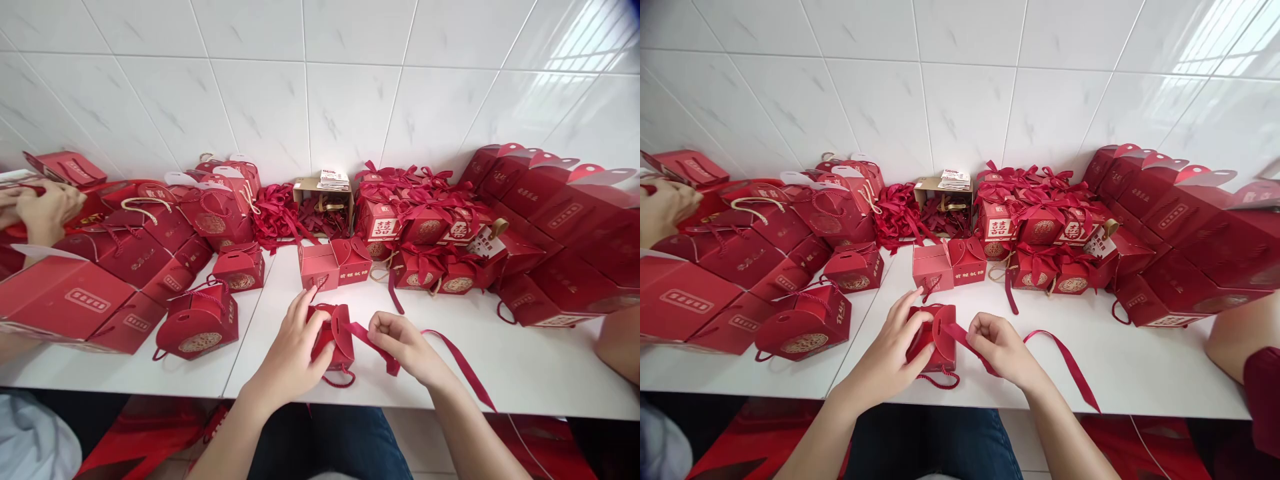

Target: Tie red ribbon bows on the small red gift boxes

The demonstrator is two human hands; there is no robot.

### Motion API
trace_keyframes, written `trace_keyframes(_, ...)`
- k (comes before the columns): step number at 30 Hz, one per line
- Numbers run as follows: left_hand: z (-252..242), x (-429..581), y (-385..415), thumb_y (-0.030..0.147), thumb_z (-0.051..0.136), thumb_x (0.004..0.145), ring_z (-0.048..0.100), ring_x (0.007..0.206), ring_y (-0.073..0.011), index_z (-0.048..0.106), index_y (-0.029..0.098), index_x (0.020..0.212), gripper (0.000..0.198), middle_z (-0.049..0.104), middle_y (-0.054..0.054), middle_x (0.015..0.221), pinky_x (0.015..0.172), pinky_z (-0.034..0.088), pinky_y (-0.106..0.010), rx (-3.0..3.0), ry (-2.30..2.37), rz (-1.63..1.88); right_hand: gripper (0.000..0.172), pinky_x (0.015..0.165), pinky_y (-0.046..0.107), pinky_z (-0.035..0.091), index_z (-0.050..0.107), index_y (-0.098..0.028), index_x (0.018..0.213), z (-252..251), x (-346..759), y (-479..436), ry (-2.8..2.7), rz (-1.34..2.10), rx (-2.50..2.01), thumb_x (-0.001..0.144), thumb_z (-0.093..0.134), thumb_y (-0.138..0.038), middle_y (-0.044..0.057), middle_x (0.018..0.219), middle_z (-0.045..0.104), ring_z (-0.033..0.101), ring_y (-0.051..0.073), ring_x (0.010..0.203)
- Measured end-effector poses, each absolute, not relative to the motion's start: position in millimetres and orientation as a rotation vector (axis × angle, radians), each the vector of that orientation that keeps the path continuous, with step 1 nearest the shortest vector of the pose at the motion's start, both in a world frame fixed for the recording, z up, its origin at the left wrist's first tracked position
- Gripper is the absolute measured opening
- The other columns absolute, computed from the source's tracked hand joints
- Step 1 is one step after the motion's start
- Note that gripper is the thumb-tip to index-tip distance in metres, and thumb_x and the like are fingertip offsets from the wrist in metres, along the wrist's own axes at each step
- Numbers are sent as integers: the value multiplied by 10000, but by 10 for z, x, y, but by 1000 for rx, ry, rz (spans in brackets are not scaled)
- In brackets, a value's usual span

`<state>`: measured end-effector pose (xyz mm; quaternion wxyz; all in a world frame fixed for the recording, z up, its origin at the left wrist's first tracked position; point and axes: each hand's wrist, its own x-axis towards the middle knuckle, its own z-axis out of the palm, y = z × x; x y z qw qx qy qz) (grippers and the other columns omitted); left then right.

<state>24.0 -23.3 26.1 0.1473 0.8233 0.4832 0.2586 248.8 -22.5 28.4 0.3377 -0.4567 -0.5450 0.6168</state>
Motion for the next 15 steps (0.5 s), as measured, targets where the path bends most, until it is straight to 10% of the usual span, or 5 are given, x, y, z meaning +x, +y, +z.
trace_keyframes(15, 244, 361, -193, 254, 424, 941, 333, 1375, -263, 589, 242, 1042, 194, 429, -95, 1405, 1115, 354, -491, 2093, 1402, 829, 241, 399, 205, 242, 431, -205, 644, 286, 2339, -92, -1558, 1502, -1319, 825, 552, -309, -84, 525, 374, 313, 59, 415)
